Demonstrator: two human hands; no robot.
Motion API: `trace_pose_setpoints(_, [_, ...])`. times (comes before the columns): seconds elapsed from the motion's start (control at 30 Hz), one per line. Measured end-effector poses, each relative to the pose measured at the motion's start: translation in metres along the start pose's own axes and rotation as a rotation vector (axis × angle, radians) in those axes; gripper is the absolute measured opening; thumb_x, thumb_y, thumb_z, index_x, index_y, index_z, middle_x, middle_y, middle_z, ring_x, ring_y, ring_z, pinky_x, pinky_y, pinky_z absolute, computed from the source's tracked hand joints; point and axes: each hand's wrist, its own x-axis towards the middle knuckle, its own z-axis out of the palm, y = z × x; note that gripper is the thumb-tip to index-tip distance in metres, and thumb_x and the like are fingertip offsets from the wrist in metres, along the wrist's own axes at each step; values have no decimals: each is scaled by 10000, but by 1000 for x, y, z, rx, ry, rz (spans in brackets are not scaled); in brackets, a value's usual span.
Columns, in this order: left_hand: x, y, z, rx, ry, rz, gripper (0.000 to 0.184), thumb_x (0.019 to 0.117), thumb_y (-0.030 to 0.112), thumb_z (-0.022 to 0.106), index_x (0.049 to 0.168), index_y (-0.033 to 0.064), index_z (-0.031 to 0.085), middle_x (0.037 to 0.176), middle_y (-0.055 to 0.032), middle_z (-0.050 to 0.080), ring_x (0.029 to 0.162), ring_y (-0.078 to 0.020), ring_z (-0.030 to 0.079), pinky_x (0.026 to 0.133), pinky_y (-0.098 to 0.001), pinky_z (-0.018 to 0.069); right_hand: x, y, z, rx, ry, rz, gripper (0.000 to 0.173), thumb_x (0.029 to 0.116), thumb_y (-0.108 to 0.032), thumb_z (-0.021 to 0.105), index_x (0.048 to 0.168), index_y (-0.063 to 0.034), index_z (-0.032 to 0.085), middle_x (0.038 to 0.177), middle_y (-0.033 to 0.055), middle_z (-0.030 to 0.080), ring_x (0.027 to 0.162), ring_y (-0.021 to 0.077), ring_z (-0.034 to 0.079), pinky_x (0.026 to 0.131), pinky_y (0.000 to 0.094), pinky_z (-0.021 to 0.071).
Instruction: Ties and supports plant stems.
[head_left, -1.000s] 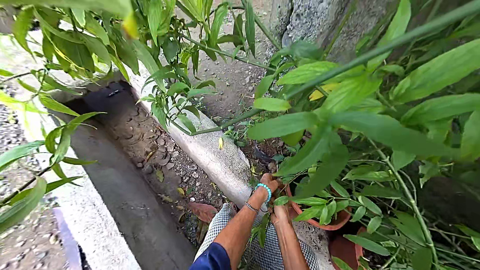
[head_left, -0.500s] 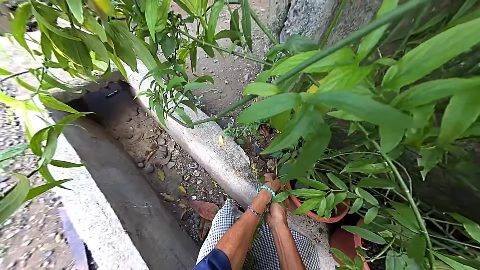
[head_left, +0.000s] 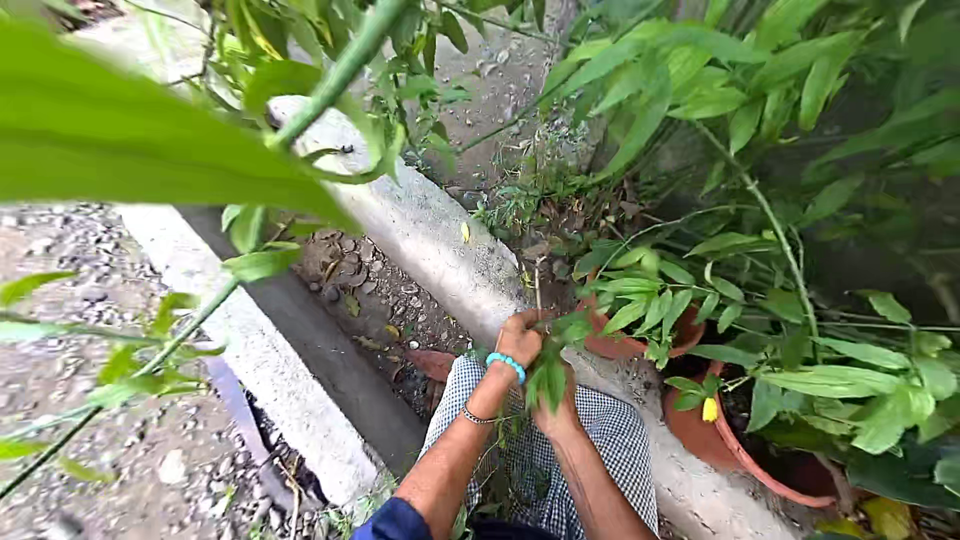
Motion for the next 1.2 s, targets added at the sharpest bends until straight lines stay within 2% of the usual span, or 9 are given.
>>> trace_pose_setpoints(0.07, [-14, -12, -16, 44, 70, -48, 380, 976, 23, 585, 1354, -9, 610, 1178, -218, 687, 1063, -297, 663, 971, -475, 507, -2, 18, 17, 163, -122, 27, 284, 1093, -60, 304, 927, -52, 535, 540, -53, 478, 407, 19, 427, 400, 177, 394])
trace_pose_setpoints(0.2, [-34, -29, -28, 209, 45, -58, 523, 952, 23, 608, 1462, -4, 498, 1197, -232, 675, 1087, -330, 658, 999, -489, 495, -5, 37, 19, 201, -222, 112, 259, 1093, -65, 322, 1043, -21, 572, 664, -14, 576, 505, 47, 516, 483, 209, 463])
trace_pose_setpoints(0.37, [-42, -60, -23, 259, -29, -55, 618, 931, -6, 598, 1518, -30, 405, 1187, -234, 675, 1073, -335, 661, 997, -480, 496, 16, 65, -11, -16, -389, 174, 196, 1060, -12, 426, 1158, 52, 583, 903, 60, 674, 783, 99, 665, 739, 281, 581])
trace_pose_setpoints(0.47, [-46, -87, -25, 119, 10, -51, 493, 976, -13, 519, 1465, -57, 481, 1198, -267, 672, 1065, -332, 667, 996, -462, 501, 38, 74, -43, -429, -698, -18, 205, 958, -36, 621, 1082, 104, 707, 1222, 149, 668, 1151, 135, 619, 1022, 296, 504])
trace_pose_setpoints(0.53, [-45, -99, -31, 74, 39, -95, 462, 1019, -2, 446, 1479, -35, 467, 1147, -238, 673, 869, -264, 674, 820, -419, 557, 57, 54, -57, -671, -791, -20, 252, 939, -66, 673, 1125, 98, 714, 1362, 217, 607, 1272, 229, 577, 1088, 360, 461])
trace_pose_setpoints(0.6, [-45, -104, -40, 98, 63, -121, 461, 1034, 14, 415, 1492, -7, 464, 1117, -217, 670, 780, -237, 635, 731, -405, 536, 78, 34, -56, -724, -520, 24, 327, 984, -50, 627, 1266, 117, 625, 1306, 256, 633, 1142, 282, 655, 1002, 413, 525])
trace_pose_setpoints(0.7, [-50, -100, -49, 229, 159, -33, 452, 1023, 26, 431, 1465, -22, 508, 1161, -254, 696, 982, -337, 683, 933, -475, 513, 138, 20, -44, -749, -106, -70, 469, 1005, -75, 628, 1424, 95, 501, 1328, 312, 602, 1127, 373, 657, 1006, 476, 518])
trace_pose_setpoints(0.83, [-61, -101, -54, 428, 221, -81, 538, 978, 10, 477, 1514, -18, 447, 1025, -286, 715, 939, -465, 700, 886, -606, 523, 207, 23, -25, -796, 174, -139, 709, 967, -190, 707, 1528, 76, 366, 1403, 358, 530, 1298, 487, 540, 1083, 618, 433])
trace_pose_setpoints(1.2, [-62, -118, -56, 547, 293, -112, 603, 910, -32, 549, 1506, -26, 457, 943, -298, 723, 853, -515, 709, 779, -647, 541, 273, 20, -10, -575, 387, -221, 561, 1024, -214, 646, 1451, 104, 470, 1469, 320, 505, 1408, 414, 466, 1195, 520, 325])
